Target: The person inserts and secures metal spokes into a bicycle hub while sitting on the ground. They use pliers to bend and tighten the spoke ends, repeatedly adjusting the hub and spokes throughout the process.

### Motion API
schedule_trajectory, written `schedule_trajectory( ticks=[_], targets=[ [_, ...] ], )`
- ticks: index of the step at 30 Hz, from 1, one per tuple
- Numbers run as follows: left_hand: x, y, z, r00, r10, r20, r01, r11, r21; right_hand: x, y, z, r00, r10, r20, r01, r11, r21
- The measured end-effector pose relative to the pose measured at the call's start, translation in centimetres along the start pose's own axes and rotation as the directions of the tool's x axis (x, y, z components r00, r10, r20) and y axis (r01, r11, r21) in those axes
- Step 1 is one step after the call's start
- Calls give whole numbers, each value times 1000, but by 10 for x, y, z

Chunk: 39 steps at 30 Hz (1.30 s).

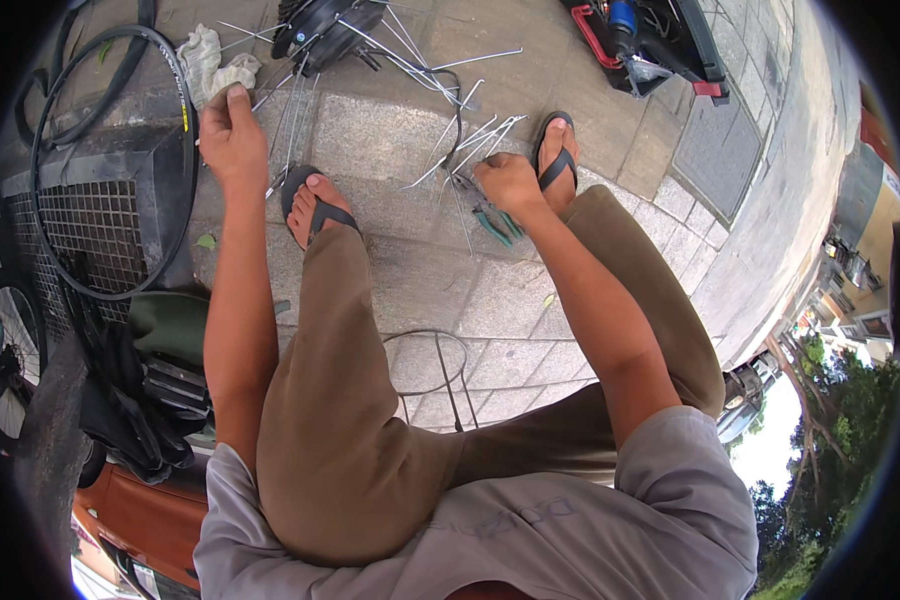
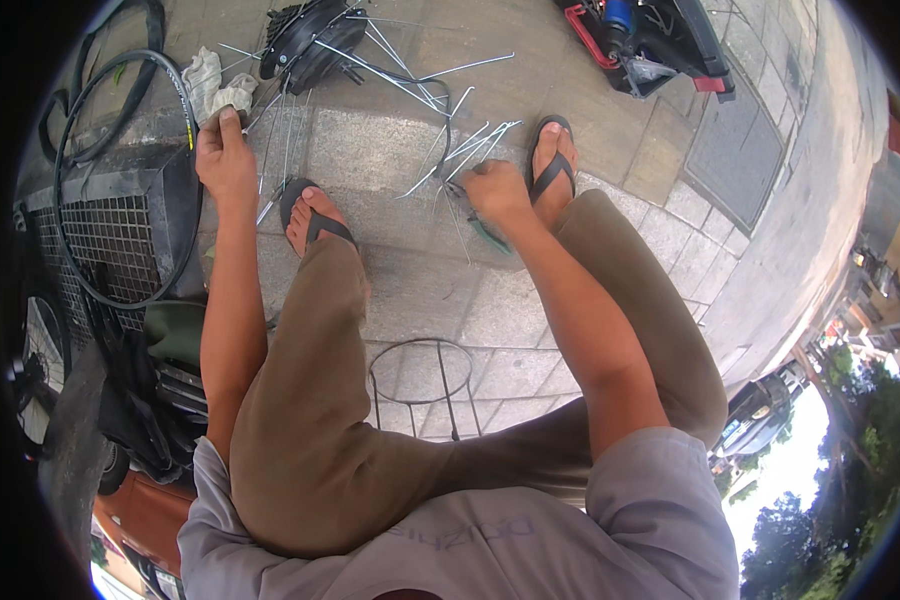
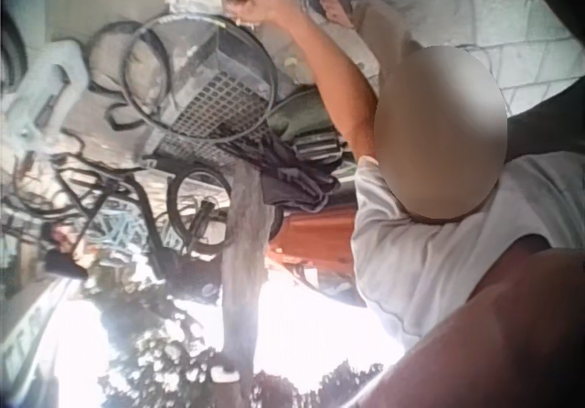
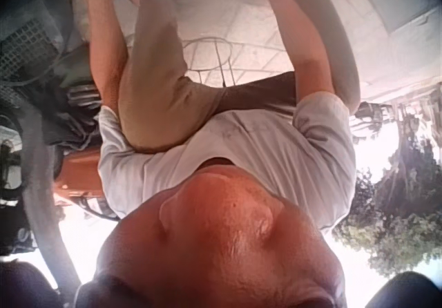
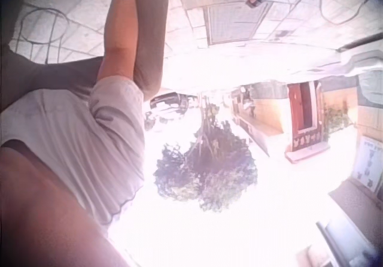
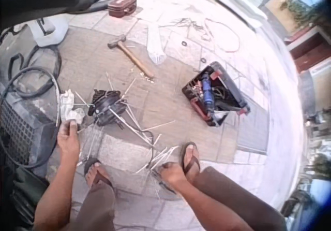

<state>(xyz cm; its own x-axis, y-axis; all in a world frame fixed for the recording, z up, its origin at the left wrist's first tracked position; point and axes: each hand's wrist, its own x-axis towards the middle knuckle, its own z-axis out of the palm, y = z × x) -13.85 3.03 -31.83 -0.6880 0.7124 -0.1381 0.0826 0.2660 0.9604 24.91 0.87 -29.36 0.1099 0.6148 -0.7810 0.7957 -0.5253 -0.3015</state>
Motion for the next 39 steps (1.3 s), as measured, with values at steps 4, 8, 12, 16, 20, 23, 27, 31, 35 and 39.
schedule_trajectory(
  ticks=[4, 8, 12, 16, 20, 23, 27, 31, 35, 39],
  targets=[
    [-26, 10, -2, 983, 181, -11, -178, 974, 142, 24, 49, -6, 970, 49, -238, -11, 987, 158],
    [-56, 29, -2, 973, 227, 47, -231, 945, 233, 52, 50, -6, 945, 19, -328, -15, 1000, 16],
    [-72, 23, -7, 976, 177, 123, -200, 956, 212, 61, 11, -18, 976, 114, -183, -136, 985, -109],
    [-80, 27, 2, 876, 433, 212, -480, 825, 298, 60, 7, -31, 981, 182, -71, -180, 983, 30],
    [-91, 42, 6, 792, 505, 344, -592, 772, 230, 29, -6, -37, 918, 27, -395, -58, 996, -68],
    [-120, 64, 10, 787, 162, 596, -263, 961, 87, 8, 2, -36, 752, -325, -574, 162, 934, -317],
    [-135, 46, 20, 628, 75, 774, -194, 979, 62, -70, -54, -58, 733, -258, -630, 407, 908, 102],
    [-135, 36, 14, 616, -95, 782, 156, 988, -3, -107, -99, -45, 904, -122, -411, 383, 660, 647],
    [-113, 59, -10, 558, -296, 775, 421, 906, 43, -99, -96, -20, 982, -82, -169, 186, 542, 820],
    [-79, 57, -41, 560, -328, 761, 358, 924, 134, -89, -86, -14, 911, -282, 301, 72, 827, 557]
  ],
)
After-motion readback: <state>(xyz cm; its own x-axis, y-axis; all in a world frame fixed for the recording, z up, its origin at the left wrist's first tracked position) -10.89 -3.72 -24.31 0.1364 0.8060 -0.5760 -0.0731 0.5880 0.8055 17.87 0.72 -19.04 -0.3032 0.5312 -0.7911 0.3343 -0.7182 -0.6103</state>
